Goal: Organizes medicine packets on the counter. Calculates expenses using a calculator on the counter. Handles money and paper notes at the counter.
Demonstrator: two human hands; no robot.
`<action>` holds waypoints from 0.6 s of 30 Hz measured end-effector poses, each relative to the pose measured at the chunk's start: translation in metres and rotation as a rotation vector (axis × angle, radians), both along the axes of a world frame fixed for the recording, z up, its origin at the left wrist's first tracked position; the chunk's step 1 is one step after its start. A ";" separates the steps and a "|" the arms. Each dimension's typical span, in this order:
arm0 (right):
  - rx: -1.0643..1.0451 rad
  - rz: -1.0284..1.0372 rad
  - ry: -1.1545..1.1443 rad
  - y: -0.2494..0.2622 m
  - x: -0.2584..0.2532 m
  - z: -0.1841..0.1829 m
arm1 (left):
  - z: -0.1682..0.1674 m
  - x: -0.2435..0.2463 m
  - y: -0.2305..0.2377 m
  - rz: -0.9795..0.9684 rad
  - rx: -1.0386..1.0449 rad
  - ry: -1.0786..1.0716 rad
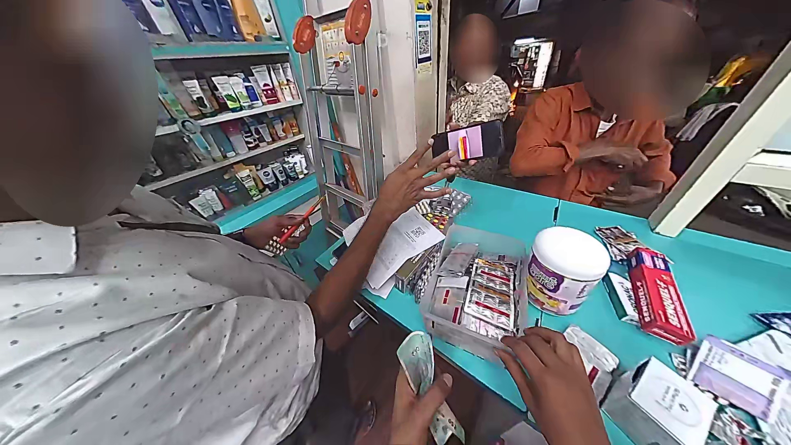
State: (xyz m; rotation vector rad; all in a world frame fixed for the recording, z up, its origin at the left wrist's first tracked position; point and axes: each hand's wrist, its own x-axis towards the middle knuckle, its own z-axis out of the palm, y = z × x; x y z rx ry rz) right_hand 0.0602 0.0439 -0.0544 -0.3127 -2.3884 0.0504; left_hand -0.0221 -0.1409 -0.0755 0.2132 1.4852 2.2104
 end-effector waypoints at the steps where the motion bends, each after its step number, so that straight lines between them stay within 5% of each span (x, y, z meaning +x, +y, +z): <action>1: 0.005 -0.001 0.003 0.001 -0.001 0.000 | -0.001 -0.002 0.001 0.006 -0.015 0.023; 18: -0.084 0.131 -0.141 0.027 0.017 0.019 | 0.005 -0.001 0.018 -0.053 -0.111 0.132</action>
